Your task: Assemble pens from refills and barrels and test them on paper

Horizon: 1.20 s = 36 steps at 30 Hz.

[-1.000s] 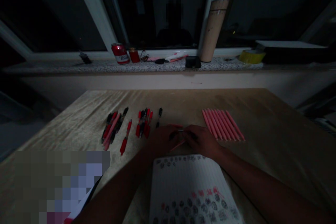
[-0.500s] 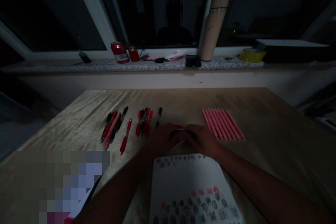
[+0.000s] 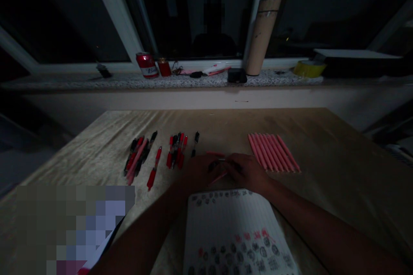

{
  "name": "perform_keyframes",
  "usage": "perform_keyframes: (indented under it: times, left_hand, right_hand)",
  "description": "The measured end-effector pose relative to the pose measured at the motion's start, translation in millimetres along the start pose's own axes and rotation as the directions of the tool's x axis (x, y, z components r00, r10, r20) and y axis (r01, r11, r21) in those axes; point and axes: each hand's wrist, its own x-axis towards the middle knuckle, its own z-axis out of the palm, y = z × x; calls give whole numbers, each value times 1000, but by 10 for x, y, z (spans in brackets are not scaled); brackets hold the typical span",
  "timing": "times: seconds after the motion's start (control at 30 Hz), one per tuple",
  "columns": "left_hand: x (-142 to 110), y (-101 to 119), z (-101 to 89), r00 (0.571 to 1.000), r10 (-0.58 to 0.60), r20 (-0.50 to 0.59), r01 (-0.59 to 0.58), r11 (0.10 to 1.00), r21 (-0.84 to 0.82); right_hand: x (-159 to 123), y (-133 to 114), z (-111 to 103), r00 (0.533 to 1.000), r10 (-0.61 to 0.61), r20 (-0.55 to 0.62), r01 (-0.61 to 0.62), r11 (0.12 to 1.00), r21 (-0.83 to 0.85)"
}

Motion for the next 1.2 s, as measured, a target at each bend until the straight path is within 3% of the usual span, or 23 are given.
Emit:
perform_keyframes:
  times: [0.33, 0.7, 1.2]
  left_hand:
    - [-3, 18, -5, 1000, 8, -25, -8, 999, -36]
    - [-33, 166, -61, 996, 92, -8, -92, 989, -117]
    - [-27, 51, -25, 997, 72, -39, -72, 997, 1]
  right_hand:
    - [-1, -46, -33, 995, 96, -14, -95, 994, 49]
    - [1, -47, -29, 999, 20, -38, -15, 992, 124]
    - [16, -28, -23, 994, 103, 24, -104, 990, 90]
